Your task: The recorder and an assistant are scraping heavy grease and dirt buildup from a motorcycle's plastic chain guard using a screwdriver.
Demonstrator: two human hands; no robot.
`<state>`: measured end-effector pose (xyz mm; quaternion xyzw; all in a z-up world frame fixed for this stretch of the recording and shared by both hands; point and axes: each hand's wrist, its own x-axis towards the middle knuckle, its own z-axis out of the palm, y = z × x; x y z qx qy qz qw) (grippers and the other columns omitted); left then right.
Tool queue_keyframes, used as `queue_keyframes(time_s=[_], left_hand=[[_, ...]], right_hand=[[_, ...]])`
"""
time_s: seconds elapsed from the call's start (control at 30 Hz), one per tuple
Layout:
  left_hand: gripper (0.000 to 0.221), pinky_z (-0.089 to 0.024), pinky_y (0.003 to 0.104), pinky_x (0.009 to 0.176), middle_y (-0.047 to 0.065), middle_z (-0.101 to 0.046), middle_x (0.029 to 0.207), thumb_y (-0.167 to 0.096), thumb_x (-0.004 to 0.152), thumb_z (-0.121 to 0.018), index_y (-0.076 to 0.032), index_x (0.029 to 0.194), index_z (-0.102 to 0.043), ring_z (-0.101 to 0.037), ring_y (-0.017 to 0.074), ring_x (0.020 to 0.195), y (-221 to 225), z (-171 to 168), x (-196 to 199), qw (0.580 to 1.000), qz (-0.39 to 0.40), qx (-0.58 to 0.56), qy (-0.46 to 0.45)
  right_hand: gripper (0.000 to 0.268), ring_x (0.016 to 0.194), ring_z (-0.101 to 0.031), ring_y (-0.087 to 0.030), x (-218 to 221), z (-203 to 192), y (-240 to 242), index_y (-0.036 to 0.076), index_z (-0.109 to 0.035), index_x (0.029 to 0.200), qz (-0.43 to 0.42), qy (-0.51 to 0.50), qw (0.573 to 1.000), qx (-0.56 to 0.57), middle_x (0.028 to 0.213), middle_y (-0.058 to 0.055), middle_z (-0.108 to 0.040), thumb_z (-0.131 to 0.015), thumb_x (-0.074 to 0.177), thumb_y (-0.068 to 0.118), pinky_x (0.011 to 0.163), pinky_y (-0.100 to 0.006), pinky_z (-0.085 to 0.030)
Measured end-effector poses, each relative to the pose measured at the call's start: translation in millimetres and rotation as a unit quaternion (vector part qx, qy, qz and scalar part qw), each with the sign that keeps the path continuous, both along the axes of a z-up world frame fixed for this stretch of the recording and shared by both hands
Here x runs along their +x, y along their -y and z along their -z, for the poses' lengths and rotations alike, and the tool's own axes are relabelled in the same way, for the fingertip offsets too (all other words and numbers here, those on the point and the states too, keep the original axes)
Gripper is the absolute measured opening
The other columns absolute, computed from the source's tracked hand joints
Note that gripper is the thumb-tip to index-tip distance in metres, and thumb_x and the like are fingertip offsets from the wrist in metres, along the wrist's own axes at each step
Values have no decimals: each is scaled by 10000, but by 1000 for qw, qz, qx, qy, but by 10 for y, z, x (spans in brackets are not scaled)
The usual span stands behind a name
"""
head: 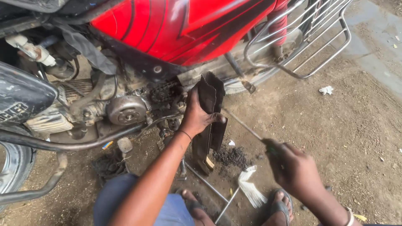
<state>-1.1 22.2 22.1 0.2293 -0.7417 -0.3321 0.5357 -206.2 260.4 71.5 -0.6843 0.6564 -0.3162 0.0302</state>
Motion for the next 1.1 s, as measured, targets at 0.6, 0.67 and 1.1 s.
queue_keyframes(time_s=[0.6, 0.67, 1.1], left_hand=[[795, -470, 384, 1110, 107, -554, 1322, -182, 825, -812, -50, 1477, -377, -550, 225, 1252, -75, -119, 390, 983, 122, 134, -30], [823, -474, 382, 1077, 92, -548, 1288, -171, 783, -787, -66, 1477, -356, -549, 219, 1216, -137, -193, 441, 977, 124, 167, -54], [815, -549, 436, 1149, 87, -539, 1263, -250, 704, -765, -117, 1428, -416, -575, 253, 1231, -266, -421, 639, 979, 88, 165, -77]], right_hand=[[419, 639, -712, -227, 844, 1419, 356, 152, -623, 1375, 65, 168, 963, 198, 888, -159, -748, -581, 959, 133, 620, -380, -582], [426, 687, -703, -173, 1012, 1728, 309, 107, -616, 1370, 36, 293, 933, 206, 930, -101, -750, -576, 946, 125, 629, -331, -577], [421, 543, -482, -72, 1318, 1617, 375, 63, -599, 1376, 59, 516, 818, 247, 749, -20, -651, -565, 968, 162, 472, -219, -398]])
